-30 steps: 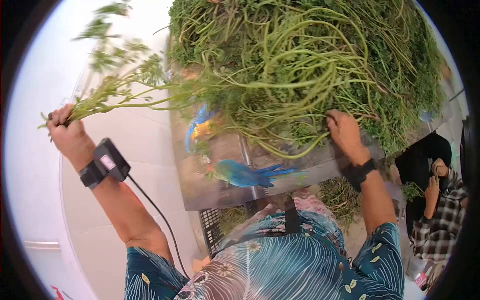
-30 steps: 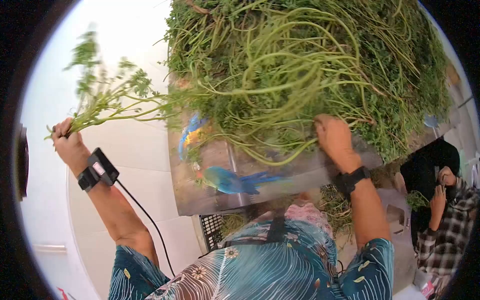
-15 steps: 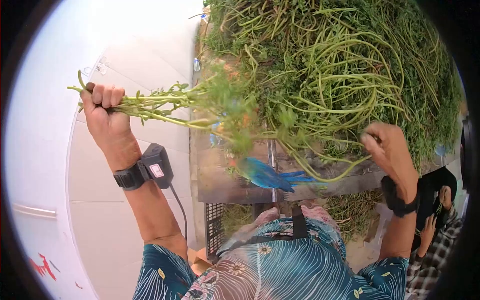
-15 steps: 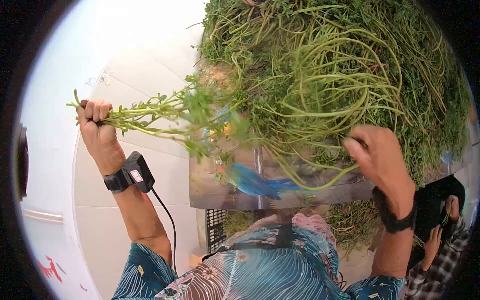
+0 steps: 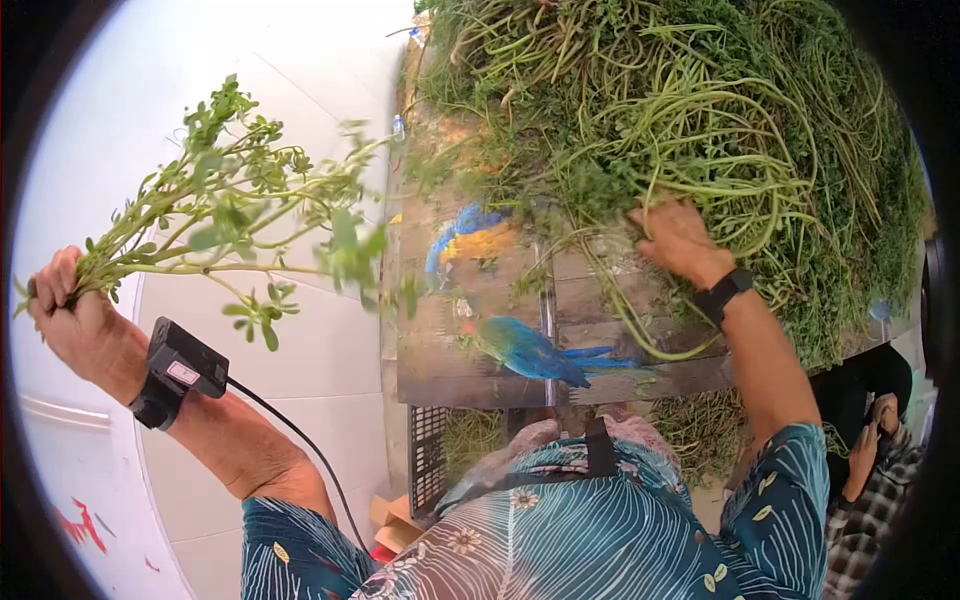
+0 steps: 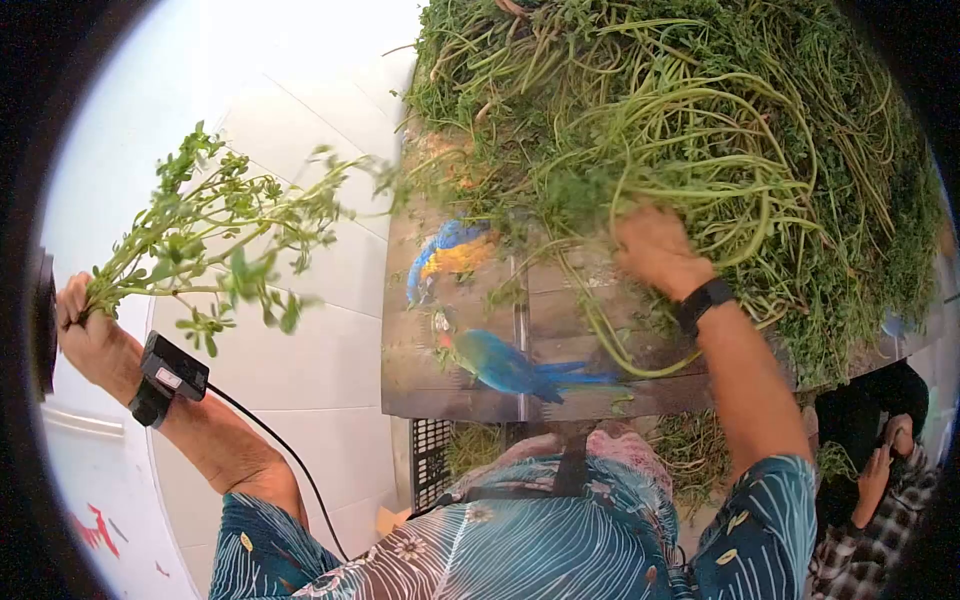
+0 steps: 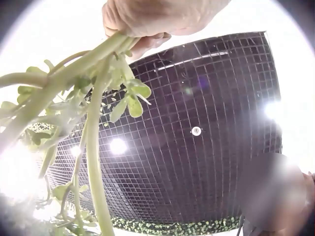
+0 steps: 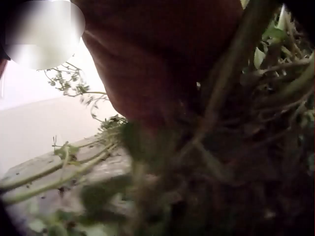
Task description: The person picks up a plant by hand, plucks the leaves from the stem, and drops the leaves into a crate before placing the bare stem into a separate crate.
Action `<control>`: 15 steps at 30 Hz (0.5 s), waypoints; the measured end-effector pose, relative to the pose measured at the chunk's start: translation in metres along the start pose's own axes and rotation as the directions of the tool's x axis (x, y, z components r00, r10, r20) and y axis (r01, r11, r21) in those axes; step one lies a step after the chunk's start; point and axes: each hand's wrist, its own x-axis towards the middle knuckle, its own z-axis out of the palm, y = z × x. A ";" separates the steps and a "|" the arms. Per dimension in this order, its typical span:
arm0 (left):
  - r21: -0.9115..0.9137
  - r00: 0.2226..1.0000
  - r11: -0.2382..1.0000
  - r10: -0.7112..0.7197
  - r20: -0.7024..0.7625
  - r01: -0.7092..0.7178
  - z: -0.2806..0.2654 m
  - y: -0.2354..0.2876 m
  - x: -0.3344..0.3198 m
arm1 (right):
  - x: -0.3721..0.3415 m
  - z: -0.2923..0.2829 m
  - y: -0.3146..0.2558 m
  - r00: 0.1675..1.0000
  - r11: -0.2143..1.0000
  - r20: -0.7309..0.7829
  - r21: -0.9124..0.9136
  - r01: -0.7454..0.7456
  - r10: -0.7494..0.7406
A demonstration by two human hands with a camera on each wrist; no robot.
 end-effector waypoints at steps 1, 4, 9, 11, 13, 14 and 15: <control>-0.242 0.997 0.968 -0.076 -0.027 0.067 -0.006 0.007 0.006 | 0.008 0.003 0.009 1.000 0.999 -0.015 -0.032 0.002 -0.003; -0.551 0.981 0.812 -0.166 0.099 0.193 -0.001 0.019 0.013 | 0.016 0.014 0.028 0.991 0.996 -0.129 -0.084 0.030 -0.040; -0.618 0.924 0.701 -0.160 0.347 0.354 0.070 -0.006 0.008 | 0.009 0.009 0.024 0.996 0.994 -0.058 0.086 0.066 -0.061; -0.637 0.920 0.701 -0.069 0.387 0.320 0.091 -0.009 0.018 | -0.003 0.008 0.018 0.987 0.983 -0.096 0.126 0.137 -0.125; -0.330 0.997 0.944 0.024 0.072 0.001 0.132 0.005 0.013 | -0.017 0.002 0.012 0.964 0.967 -0.165 0.109 0.228 -0.209; -0.115 0.990 0.985 0.122 -0.069 -0.129 0.150 0.011 0.007 | -0.024 -0.003 0.009 0.950 0.956 -0.213 0.130 0.262 -0.231; 0.071 0.988 0.985 0.156 -0.006 -0.155 0.158 0.015 -0.001 | -0.030 -0.007 0.009 0.933 0.938 -0.268 0.183 0.293 -0.239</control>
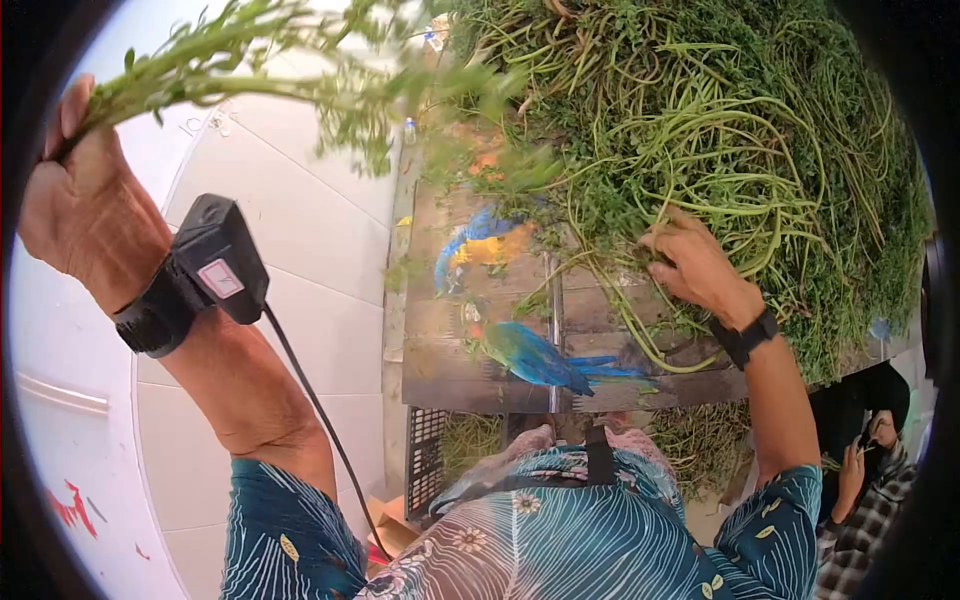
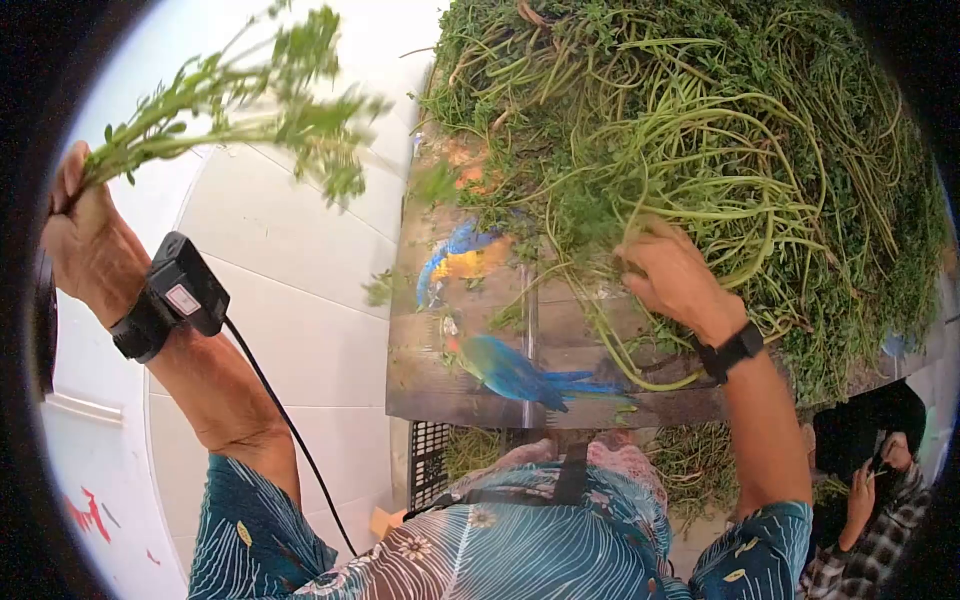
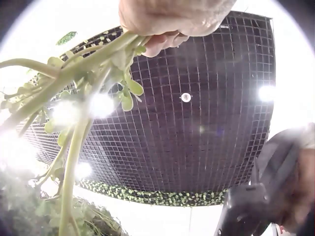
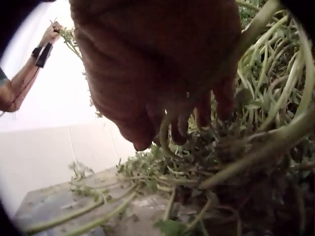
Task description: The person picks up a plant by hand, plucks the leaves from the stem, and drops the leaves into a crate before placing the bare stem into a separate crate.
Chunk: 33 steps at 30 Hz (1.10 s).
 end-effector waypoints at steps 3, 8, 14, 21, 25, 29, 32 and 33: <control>-0.261 0.964 0.957 -0.061 0.258 0.130 0.012 0.007 -0.020 | -0.015 -0.013 -0.003 0.975 0.994 -0.221 0.093 0.051 -0.030; -0.481 0.843 0.712 -0.526 0.118 0.512 0.052 -0.017 -0.175 | -0.045 -0.053 -0.061 0.697 0.819 -0.538 0.561 -0.123 0.473; 0.066 0.379 0.431 -0.848 0.371 0.900 0.022 -0.014 -0.309 | -0.030 -0.025 -0.122 0.968 0.964 -0.249 0.250 0.094 -0.030; -0.116 0.726 0.795 -0.470 0.501 0.595 0.010 0.008 -0.318 | 0.010 0.054 -0.166 0.925 0.521 -0.242 0.852 0.058 0.292; -0.056 0.766 0.860 -0.421 0.486 0.508 -0.002 0.001 -0.327 | 0.001 0.071 -0.151 0.985 0.658 0.055 0.738 -0.150 0.163; -0.033 0.782 0.863 -0.440 0.441 0.505 -0.018 0.000 -0.349 | -0.005 0.092 -0.147 0.918 0.334 0.239 0.878 -0.343 0.316; 0.029 0.717 0.846 -0.469 0.515 0.532 -0.036 0.005 -0.351 | -0.014 0.096 -0.150 0.915 0.410 0.241 0.836 -0.365 0.323; 0.039 0.717 0.852 -0.463 0.521 0.522 -0.040 0.006 -0.354 | -0.017 0.097 -0.151 0.916 0.449 0.238 0.814 -0.369 0.323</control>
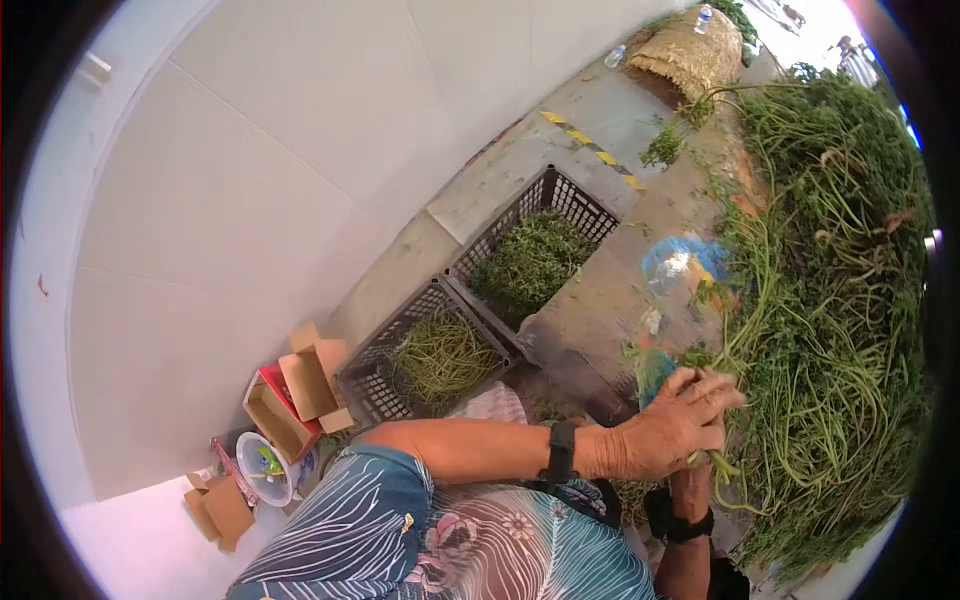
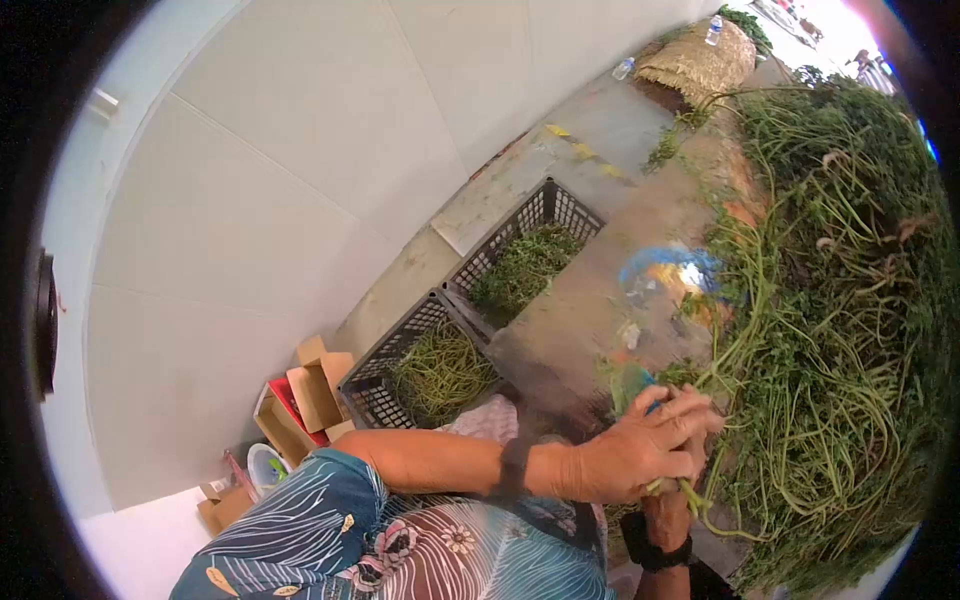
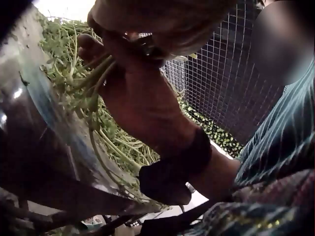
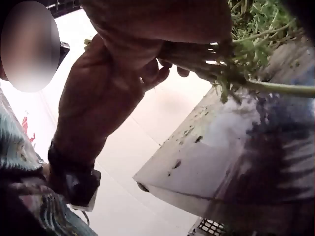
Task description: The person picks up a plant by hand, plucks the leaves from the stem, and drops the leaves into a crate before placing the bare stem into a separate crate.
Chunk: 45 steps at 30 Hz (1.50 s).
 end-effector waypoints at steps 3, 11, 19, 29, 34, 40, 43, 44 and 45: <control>0.002 1.000 1.000 0.000 0.003 0.000 -0.002 -0.003 -0.010 | 0.003 0.008 0.002 0.999 0.983 0.017 -0.174 0.051 -0.049; -0.145 0.990 0.982 -0.128 -0.056 0.118 -0.057 -0.018 -0.029 | 0.033 0.021 0.000 0.868 0.442 0.285 -0.770 0.460 -0.407; -0.130 0.860 0.893 -0.450 -0.240 0.431 -0.138 -0.041 -0.085 | 0.036 0.035 0.032 0.850 0.355 0.266 -0.821 0.447 -0.455; -0.278 0.581 0.637 -0.770 -0.262 0.719 -0.161 -0.080 -0.106 | 0.038 0.034 0.035 0.836 0.296 0.269 -0.846 0.442 -0.478; -0.166 0.436 0.454 -0.890 -0.134 0.875 -0.158 -0.112 -0.134 | 0.040 0.041 0.028 0.858 0.351 0.255 -0.832 0.429 -0.445; -0.144 0.424 0.434 -0.900 -0.099 0.889 -0.158 -0.113 -0.146 | 0.040 0.043 0.030 0.856 0.334 0.231 -0.848 0.410 -0.463; -0.122 0.422 0.432 -0.901 -0.097 0.894 -0.155 -0.140 -0.157 | 0.039 0.032 0.036 0.872 0.410 0.248 -0.805 0.428 -0.422; -0.118 0.414 0.423 -0.905 -0.094 0.898 -0.154 -0.153 -0.162 | 0.037 0.032 0.037 0.869 0.404 0.251 -0.806 0.432 -0.427; -0.115 0.401 0.410 -0.912 -0.090 0.905 -0.152 -0.167 -0.165 | 0.038 0.030 0.037 0.865 0.396 0.257 -0.807 0.437 -0.430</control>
